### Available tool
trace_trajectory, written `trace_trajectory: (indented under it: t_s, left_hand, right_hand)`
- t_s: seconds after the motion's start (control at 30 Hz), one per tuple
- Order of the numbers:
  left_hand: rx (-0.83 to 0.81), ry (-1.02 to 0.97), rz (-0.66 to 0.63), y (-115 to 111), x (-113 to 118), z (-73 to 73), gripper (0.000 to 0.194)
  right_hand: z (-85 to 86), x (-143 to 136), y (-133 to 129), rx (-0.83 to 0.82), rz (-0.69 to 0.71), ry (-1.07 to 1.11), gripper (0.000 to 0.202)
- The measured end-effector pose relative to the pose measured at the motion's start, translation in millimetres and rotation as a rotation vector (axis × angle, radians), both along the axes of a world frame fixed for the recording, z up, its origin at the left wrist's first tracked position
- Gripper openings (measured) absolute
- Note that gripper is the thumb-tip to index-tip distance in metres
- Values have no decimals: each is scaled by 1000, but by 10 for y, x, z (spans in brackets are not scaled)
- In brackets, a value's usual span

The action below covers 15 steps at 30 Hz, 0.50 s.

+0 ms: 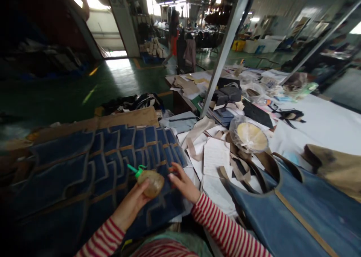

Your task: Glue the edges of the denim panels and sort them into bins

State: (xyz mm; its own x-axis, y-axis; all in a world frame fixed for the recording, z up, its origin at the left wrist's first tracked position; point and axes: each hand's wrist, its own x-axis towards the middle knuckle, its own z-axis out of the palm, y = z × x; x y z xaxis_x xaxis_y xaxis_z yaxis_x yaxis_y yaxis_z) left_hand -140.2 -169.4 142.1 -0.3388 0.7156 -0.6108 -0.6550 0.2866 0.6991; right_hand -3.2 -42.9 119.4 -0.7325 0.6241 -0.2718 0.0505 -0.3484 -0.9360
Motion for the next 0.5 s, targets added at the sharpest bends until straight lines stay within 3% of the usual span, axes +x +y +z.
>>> trace_trajectory:
  t_s: [0.1, 0.27, 0.4, 0.5]
  left_hand:
    - [50, 0, 7, 70, 16, 35, 57]
    - [57, 316, -77, 44, 35, -109, 61]
    - [41, 605, -239, -64, -6, -236, 64]
    - [1, 727, -303, -267, -107, -322, 56]
  right_hand:
    - [3, -222, -328, -204, 60, 11, 58]
    - [-2, -388, -401, -582, -4, 48, 53]
    - [-39, -443, -175, -750, 26, 96, 46]
    - [1, -456, 314, -585, -39, 73, 37]
